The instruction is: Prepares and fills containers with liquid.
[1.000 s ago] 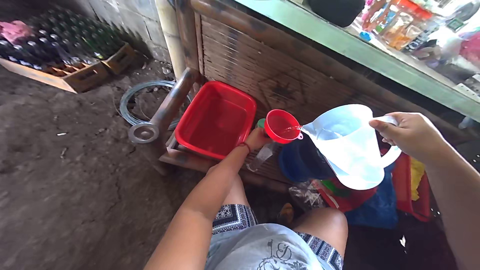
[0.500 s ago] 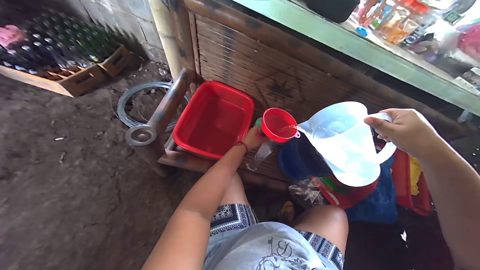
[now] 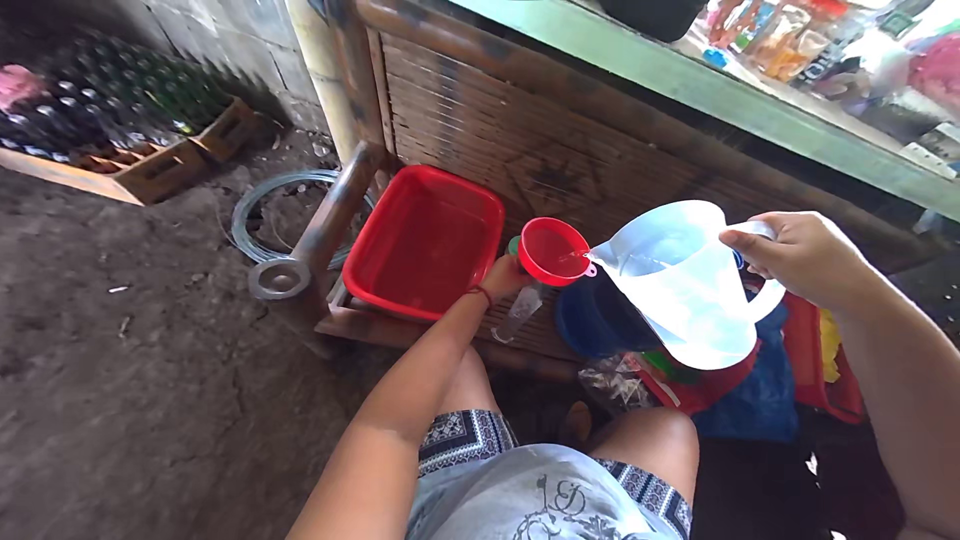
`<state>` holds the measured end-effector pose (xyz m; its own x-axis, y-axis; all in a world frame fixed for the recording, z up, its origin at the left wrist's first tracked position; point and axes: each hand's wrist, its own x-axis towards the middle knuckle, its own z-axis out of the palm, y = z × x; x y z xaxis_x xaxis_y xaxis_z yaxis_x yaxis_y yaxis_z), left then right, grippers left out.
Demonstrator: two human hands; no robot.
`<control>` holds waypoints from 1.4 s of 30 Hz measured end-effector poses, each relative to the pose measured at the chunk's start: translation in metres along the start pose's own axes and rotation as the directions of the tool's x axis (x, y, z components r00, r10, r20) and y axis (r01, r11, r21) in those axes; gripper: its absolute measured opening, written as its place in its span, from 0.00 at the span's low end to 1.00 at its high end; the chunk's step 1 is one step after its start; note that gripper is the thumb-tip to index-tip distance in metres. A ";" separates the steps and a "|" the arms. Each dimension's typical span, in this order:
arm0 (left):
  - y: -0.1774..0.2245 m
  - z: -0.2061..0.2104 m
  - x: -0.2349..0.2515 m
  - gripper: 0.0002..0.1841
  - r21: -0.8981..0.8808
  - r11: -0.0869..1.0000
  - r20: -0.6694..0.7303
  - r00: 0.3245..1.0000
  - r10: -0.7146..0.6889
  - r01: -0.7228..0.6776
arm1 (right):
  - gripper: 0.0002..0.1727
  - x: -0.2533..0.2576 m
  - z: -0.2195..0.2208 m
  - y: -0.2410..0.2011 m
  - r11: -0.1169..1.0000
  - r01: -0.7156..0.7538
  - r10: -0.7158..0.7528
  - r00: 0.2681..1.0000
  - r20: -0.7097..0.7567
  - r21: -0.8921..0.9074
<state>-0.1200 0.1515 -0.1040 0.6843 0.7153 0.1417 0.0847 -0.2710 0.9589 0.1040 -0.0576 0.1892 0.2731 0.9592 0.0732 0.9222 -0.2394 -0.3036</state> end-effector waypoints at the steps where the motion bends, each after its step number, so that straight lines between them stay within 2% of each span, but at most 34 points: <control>1: 0.001 -0.001 0.000 0.12 0.006 1.000 0.005 1.000 -0.006 0.006 | 0.21 0.000 -0.001 -0.001 1.000 -0.005 0.005 1.000 0.009 -0.006; 8: 0.001 -0.002 0.000 0.11 0.017 1.000 0.011 1.000 -0.017 0.017 | 0.21 0.001 0.003 0.006 1.000 -0.009 0.009 1.000 0.001 0.021; 10: 0.000 -0.002 0.000 0.11 0.022 1.000 0.008 1.000 -0.018 0.018 | 0.20 0.002 0.009 0.015 0.996 -0.013 0.014 1.000 -0.019 0.093; 13: 0.001 -0.001 0.000 0.11 0.000 1.000 -0.006 1.000 -0.015 0.015 | 0.17 -0.001 0.026 0.033 0.953 -0.008 0.031 0.997 -0.070 0.304; 17: -0.004 -0.001 0.001 0.13 -0.070 0.997 -0.055 0.998 -0.035 0.031 | 0.17 -0.013 0.067 0.055 0.763 0.047 0.085 0.981 -0.172 0.645; 19: -0.007 -0.002 0.002 0.14 -0.151 0.988 -0.089 0.995 -0.034 0.020 | 0.17 -0.024 0.093 0.061 0.658 0.055 0.150 0.968 -0.202 0.751; 21: -0.009 -0.005 0.003 0.14 -0.202 0.979 -0.125 0.991 -0.037 0.011 | 0.16 -0.035 0.126 0.062 0.573 0.060 0.210 0.954 -0.216 0.818; 26: -0.006 -0.015 0.008 0.10 -0.168 0.986 -0.179 0.983 -0.036 0.005 | 0.18 -0.042 0.220 0.068 0.412 0.094 0.311 0.920 -0.237 0.906; 31: 0.030 -0.025 0.015 0.09 -0.083 0.997 -0.187 0.982 -0.020 0.004 | 0.15 -0.033 0.289 0.069 0.395 0.053 0.395 0.892 -0.221 0.917; 35: 0.070 -0.037 0.023 0.09 0.010 0.999 -0.227 0.973 0.046 -0.045 | 0.15 -0.019 0.318 0.075 0.425 -0.024 0.395 0.905 -0.161 0.905; 39: 0.106 -0.049 0.026 0.07 0.020 0.994 -0.252 0.961 0.111 -0.110 | 0.17 -0.013 0.328 0.077 0.425 -0.050 0.433 0.888 -0.154 0.904; 42: 0.112 -0.050 0.026 0.07 -0.025 0.982 -0.266 0.949 0.172 -0.185 | 0.16 -0.024 0.307 0.075 0.462 0.024 0.381 0.898 -0.222 0.887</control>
<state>-0.1292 0.1721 0.0194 0.4709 0.8034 0.3644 -0.0613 -0.3823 0.9220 0.0827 -0.0528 -0.1270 0.6570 0.7364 0.1614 0.1897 0.0458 -0.9808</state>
